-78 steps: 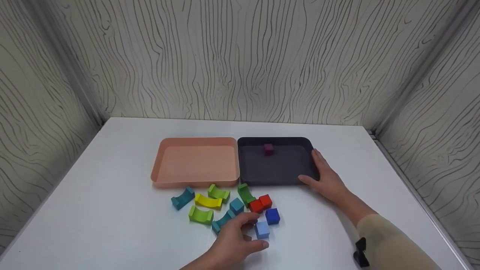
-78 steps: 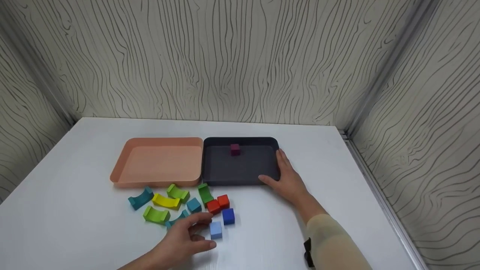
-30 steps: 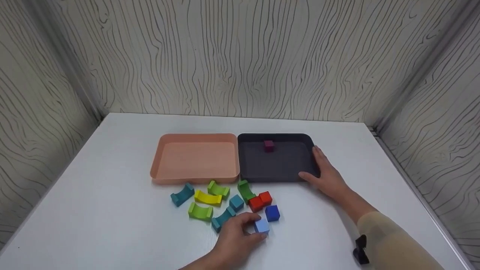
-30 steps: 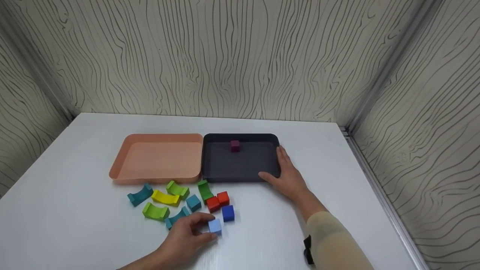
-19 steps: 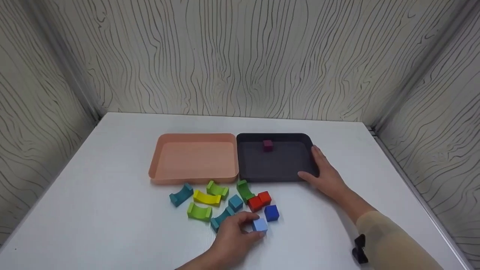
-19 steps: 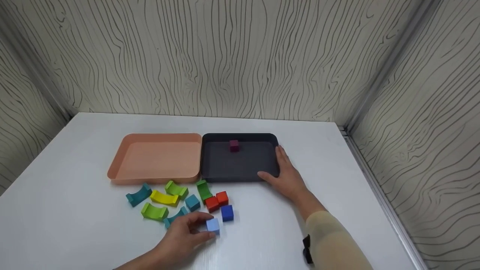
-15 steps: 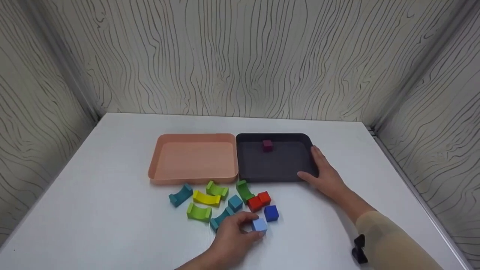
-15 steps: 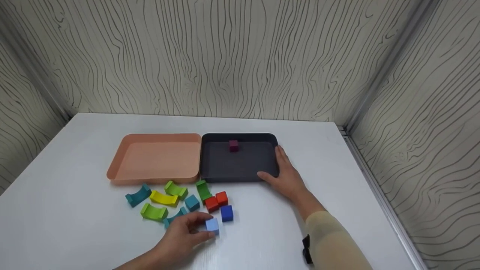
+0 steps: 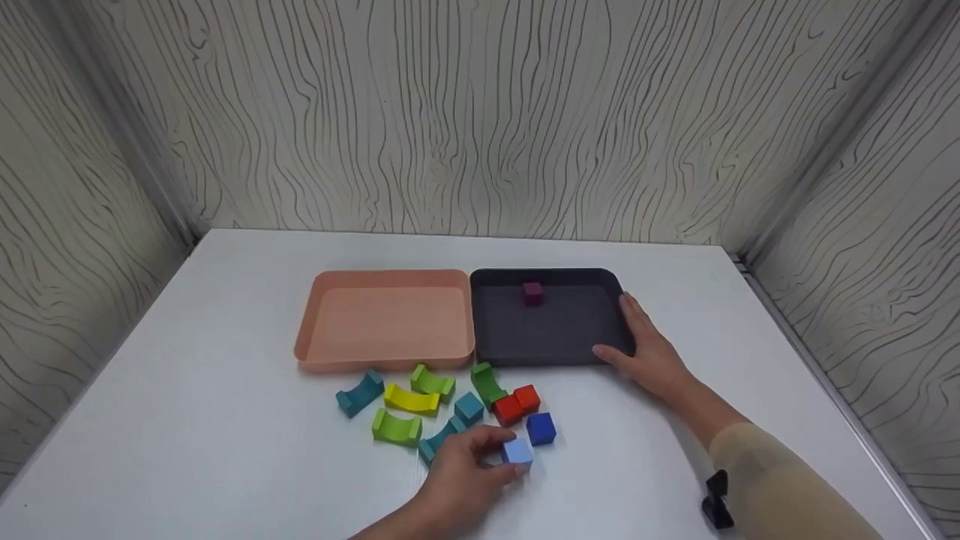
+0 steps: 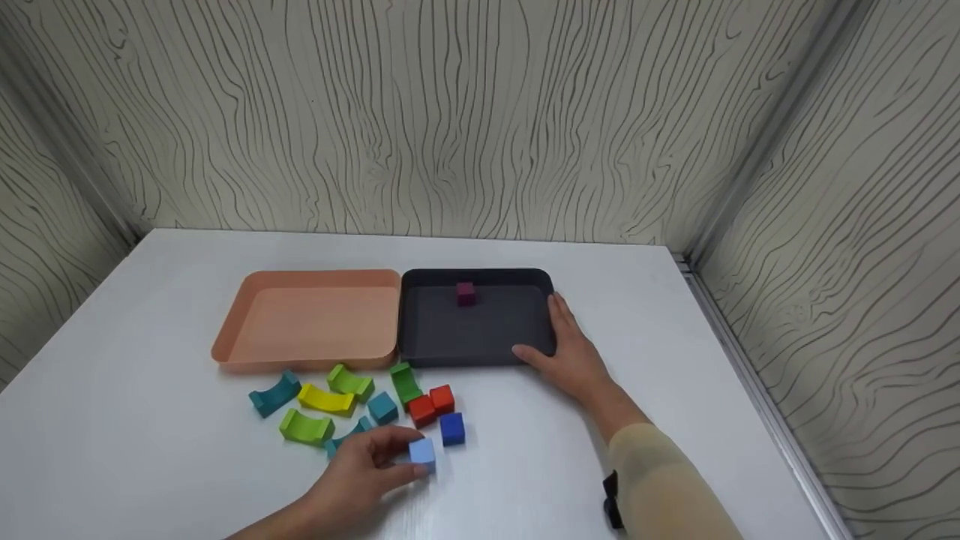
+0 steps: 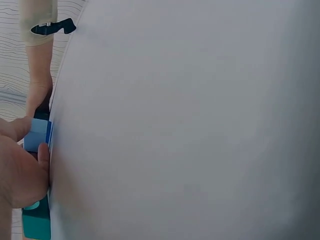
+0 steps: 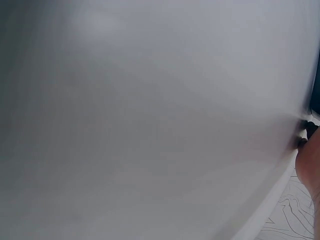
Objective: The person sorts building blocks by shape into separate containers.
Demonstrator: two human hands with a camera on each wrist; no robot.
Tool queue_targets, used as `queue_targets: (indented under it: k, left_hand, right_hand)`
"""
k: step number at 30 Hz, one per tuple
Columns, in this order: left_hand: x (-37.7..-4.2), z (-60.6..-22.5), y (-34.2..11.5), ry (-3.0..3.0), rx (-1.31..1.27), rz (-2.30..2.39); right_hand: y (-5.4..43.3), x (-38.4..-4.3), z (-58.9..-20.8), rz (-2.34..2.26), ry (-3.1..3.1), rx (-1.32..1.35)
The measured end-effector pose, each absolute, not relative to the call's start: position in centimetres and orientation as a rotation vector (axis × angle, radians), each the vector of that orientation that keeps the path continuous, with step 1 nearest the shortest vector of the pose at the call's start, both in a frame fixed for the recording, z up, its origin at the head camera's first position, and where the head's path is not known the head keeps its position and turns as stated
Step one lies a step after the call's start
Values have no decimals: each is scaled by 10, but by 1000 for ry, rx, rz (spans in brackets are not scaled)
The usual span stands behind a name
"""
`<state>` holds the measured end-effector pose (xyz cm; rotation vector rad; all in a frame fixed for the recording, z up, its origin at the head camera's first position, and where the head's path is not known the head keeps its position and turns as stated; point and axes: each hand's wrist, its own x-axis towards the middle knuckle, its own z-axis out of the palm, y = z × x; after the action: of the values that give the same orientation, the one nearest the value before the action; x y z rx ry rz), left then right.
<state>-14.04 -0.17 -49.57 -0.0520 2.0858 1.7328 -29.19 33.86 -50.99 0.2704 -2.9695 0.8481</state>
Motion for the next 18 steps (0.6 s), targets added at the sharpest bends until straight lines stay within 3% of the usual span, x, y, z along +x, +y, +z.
queue_targets:
  k: [18]
  left_hand:
    - [-145, -473, -9, 2018, 25, 1746]
  right_hand:
    - [338, -291, -509, 855, -2970, 273]
